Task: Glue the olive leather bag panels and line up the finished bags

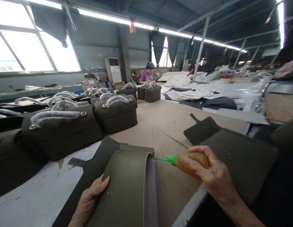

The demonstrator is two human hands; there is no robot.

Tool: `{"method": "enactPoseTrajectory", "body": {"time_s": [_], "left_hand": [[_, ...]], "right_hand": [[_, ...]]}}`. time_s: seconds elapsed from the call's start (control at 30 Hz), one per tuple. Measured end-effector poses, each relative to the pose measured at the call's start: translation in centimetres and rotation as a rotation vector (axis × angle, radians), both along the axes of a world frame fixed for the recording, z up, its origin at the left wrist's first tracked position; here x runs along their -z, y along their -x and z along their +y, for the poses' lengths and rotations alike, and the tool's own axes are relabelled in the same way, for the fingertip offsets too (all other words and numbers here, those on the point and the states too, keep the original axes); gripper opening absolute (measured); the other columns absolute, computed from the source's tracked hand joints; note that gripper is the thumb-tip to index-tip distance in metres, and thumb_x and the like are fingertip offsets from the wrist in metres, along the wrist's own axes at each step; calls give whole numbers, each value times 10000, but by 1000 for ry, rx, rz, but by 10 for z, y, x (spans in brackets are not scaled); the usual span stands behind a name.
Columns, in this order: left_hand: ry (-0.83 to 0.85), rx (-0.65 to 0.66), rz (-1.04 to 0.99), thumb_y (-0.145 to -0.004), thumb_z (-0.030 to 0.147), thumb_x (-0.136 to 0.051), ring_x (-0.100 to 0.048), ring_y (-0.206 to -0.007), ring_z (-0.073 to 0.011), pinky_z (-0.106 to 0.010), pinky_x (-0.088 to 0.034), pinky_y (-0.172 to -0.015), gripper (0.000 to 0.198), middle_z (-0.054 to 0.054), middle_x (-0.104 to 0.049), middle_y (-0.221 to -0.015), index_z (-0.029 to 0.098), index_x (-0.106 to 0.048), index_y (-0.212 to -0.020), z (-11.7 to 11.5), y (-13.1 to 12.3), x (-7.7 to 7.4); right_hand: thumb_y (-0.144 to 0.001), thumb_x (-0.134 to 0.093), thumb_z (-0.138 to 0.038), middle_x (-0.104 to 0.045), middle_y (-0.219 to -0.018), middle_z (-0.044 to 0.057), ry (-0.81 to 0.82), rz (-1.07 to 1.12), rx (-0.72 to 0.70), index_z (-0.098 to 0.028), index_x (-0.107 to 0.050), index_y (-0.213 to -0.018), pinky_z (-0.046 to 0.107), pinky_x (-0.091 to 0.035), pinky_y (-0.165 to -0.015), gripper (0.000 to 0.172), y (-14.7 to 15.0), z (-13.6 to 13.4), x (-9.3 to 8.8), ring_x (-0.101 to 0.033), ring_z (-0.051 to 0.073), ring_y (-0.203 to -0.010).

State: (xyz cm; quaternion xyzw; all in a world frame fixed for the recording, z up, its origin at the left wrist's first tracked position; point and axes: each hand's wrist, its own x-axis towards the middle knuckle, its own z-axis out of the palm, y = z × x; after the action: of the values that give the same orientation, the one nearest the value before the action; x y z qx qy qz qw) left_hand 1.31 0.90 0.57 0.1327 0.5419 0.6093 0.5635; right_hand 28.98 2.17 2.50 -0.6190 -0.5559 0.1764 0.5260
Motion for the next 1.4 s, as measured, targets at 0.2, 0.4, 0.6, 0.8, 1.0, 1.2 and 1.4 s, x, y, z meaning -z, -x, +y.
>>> {"method": "enactPoseTrajectory", "body": {"time_s": [0.2,0.4,0.6,0.8,1.0,1.2,1.4], "left_hand": [[-9,-44,-12,-695,10,-625,-644,-606,-84,-51,-479,-567,131,0,-704,-685,116,-689,-739,-2,-7,-7],[14,94,33,-630,132,-703,-675,-677,-246,-241,-557,-521,322,-64,-700,-738,129,-702,-952,-3,5,4],[3,82,7,-597,135,-725,-674,-688,-252,-231,-551,-506,358,-62,-689,-717,122,-702,-954,-4,4,3],[-15,106,-6,-560,162,-747,-673,-685,-247,-214,-537,-485,350,-63,-696,-731,128,-710,-907,-3,5,3],[-23,98,-59,-548,128,-755,-667,-647,-219,-209,-532,-486,321,-45,-694,-722,124,-705,-866,-2,3,2],[-32,84,-64,-593,111,-697,-653,-575,-208,-225,-527,-452,220,-38,-678,-674,137,-698,-811,-4,-3,-3],[-57,31,-70,-543,84,-751,-657,-591,-157,-138,-519,-523,211,-7,-678,-659,149,-701,-738,-3,0,0]], "right_hand": [[-748,-582,-496,-572,-728,-39,-3,-24,12,-221,-549,-921,282,-389,-605,326,3,4,6,-529,160,-627],[-760,-589,-504,-554,-695,-47,-23,-56,23,-222,-549,-921,272,-383,-560,328,5,6,7,-509,151,-585],[-759,-594,-495,-579,-751,-29,-67,-112,22,-216,-559,-920,270,-392,-572,324,4,8,12,-524,153,-613],[-742,-615,-490,-603,-728,-14,-126,-182,8,-206,-578,-896,277,-409,-529,326,-5,14,20,-548,167,-573],[-760,-606,-448,-611,-691,-39,-202,-244,-15,-218,-578,-876,250,-426,-473,259,-7,6,20,-562,147,-519],[-821,-588,-429,-616,-731,-62,-239,-314,-75,-238,-551,-914,211,-448,-471,215,-8,-10,19,-579,120,-540],[-801,-600,-399,-610,-800,-27,-305,-352,-21,-227,-566,-902,254,-423,-518,203,-5,2,22,-570,145,-605]]}}
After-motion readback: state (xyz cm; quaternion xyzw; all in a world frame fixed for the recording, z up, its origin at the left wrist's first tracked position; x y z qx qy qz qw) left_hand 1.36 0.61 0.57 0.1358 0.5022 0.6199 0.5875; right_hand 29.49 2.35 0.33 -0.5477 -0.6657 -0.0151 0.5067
